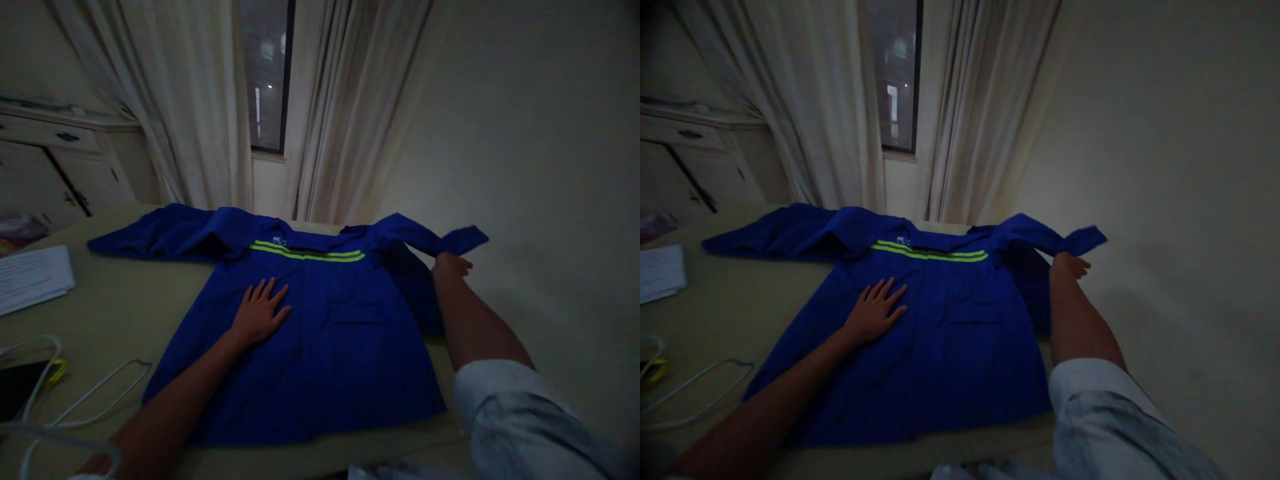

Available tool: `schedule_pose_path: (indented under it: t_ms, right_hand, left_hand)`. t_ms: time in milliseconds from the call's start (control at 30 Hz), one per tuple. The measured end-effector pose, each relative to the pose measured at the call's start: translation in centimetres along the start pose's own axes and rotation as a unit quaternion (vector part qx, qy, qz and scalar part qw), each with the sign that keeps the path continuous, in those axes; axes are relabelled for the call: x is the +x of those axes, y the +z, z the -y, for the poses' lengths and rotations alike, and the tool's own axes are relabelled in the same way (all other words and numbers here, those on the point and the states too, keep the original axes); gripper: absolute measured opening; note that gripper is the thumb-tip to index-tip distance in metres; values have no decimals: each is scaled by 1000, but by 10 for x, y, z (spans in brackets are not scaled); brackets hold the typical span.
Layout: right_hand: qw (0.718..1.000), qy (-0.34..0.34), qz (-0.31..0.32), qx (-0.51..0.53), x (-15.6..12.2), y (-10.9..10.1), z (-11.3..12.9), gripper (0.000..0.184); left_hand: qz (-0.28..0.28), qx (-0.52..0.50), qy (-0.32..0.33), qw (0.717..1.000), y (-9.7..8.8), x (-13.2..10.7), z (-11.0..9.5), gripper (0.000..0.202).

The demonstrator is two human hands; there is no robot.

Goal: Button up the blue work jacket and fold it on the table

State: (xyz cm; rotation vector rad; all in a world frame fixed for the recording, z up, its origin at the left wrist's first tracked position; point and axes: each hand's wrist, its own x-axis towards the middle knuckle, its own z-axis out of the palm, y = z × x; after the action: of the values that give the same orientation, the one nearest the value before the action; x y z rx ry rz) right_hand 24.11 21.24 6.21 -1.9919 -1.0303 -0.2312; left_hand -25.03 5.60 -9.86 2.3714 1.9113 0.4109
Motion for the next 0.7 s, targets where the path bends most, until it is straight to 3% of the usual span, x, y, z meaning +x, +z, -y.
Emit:
schedule_pose_path:
  t_ms: [100, 167, 233, 300, 333, 400, 467, 567, 700]
  right_hand:
    - [990, 102, -92, -17, -13, 2, -20, 65]
    - [994, 60, -85, 14, -30, 23, -2, 67]
    - [993, -84, 46, 62, -54, 51, 32, 54]
    - [943, -220, 242, 67, -88, 81, 70, 48]
    - [912, -273, 303, 48, -108, 96, 87, 51]
    - [859, -350, 373, -8, -146, 122, 114, 64]
    - [836, -373, 401, -47, -171, 144, 135, 63]
    - [846, -356, 395, -44, -165, 171, 172, 49]
    - [893, -320, 313, 48, -102, 191, 234, 65]
  left_hand:
    - [1, 11, -3, 1000, 3, -1, -3, 66]
    - [-2, 22, -4, 1000, 5, -6, -6, 66]
    - [-5, 31, -4, 999, 6, -14, -10, 65]
    - [-6, 34, -3, 999, 6, -22, -14, 65]
    - [-7, 35, -3, 999, 6, -26, -16, 64]
    - [-9, 36, -4, 999, 5, -31, -19, 64]
    - [-10, 37, -7, 999, 4, -32, -20, 64]
    - [-15, 36, -8, 999, 5, -32, -20, 64]
    - [-16, 28, -7, 999, 7, -31, -19, 66]
